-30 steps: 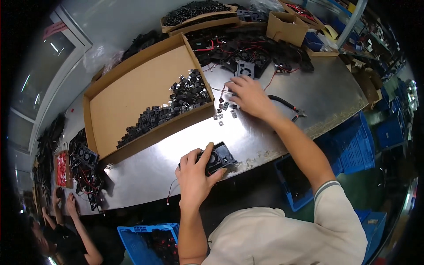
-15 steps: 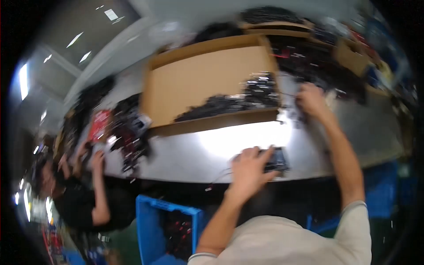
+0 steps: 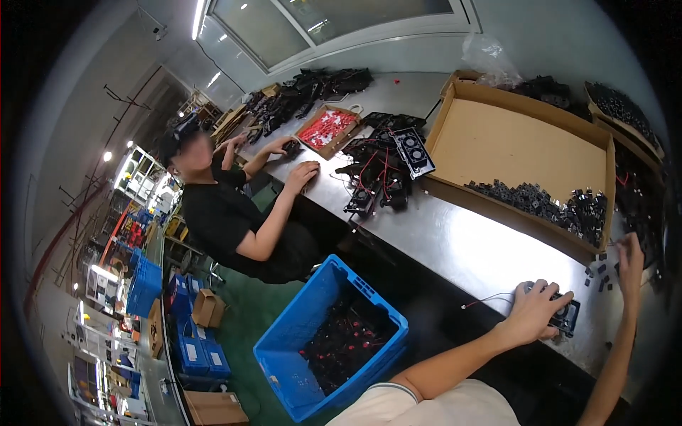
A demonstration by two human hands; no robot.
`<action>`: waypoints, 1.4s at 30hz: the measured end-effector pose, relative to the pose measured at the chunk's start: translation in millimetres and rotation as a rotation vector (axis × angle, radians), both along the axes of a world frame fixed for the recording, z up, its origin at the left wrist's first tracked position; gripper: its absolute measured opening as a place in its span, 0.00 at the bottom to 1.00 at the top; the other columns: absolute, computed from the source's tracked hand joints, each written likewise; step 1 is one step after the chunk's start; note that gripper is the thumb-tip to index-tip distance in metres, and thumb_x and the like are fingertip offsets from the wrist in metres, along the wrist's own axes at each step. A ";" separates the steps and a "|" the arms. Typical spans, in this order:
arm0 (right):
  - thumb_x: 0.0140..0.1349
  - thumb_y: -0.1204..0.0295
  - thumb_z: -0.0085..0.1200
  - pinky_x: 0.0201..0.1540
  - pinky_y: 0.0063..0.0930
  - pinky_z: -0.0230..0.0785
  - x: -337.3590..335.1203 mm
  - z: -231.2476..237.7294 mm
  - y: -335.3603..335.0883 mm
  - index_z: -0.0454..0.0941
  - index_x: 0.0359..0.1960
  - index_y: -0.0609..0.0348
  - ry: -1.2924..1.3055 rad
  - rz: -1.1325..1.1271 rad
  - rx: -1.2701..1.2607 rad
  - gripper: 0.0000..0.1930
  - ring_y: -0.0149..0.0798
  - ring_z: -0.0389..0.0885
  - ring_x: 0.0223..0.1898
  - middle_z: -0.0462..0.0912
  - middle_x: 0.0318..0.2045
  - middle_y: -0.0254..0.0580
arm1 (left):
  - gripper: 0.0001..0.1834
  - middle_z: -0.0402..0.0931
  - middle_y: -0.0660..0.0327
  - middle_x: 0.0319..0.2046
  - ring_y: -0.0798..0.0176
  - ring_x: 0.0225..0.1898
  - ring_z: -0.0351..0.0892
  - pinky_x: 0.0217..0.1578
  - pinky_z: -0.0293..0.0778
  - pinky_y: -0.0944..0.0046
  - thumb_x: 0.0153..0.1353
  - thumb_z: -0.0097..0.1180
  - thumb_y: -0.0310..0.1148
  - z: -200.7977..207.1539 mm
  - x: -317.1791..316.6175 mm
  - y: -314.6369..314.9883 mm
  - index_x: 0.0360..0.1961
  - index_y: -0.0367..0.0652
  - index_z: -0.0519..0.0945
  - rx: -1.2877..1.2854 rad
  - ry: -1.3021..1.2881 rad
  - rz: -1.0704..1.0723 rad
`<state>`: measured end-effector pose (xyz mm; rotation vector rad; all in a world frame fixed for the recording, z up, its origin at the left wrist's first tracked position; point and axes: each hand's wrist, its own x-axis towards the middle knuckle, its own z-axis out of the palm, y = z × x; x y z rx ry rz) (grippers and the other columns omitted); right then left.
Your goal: Assembling cooling fans and wiring into plastic housings at an industrial workbench.
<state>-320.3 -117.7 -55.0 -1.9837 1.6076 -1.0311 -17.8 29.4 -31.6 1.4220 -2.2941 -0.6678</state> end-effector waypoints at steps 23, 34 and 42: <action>0.60 0.80 0.59 0.38 0.19 0.68 89.2 19.8 173.3 0.81 0.42 0.64 -0.490 0.075 0.306 0.08 0.25 0.75 0.37 0.76 0.37 0.34 | 0.42 0.73 0.60 0.57 0.50 0.59 0.67 0.58 0.64 0.46 0.47 0.73 0.41 18.1 2.6 -4.7 0.66 0.60 0.72 -0.010 -0.120 -0.080; 0.58 0.78 0.59 0.41 0.27 0.69 70.6 10.1 165.8 0.81 0.43 0.62 0.072 -0.047 0.003 0.11 0.40 0.77 0.38 0.76 0.36 0.42 | 0.41 0.71 0.60 0.58 0.49 0.59 0.66 0.56 0.60 0.42 0.45 0.73 0.42 12.1 4.3 -3.9 0.65 0.61 0.73 -0.032 -0.086 -0.081; 0.57 0.76 0.61 0.44 0.34 0.69 91.4 49.0 173.2 0.81 0.40 0.63 -0.079 0.198 0.130 0.09 0.47 0.75 0.39 0.74 0.35 0.46 | 0.41 0.73 0.55 0.57 0.48 0.57 0.68 0.58 0.64 0.46 0.47 0.73 0.40 19.3 2.9 -4.9 0.66 0.58 0.72 -0.029 -0.103 -0.091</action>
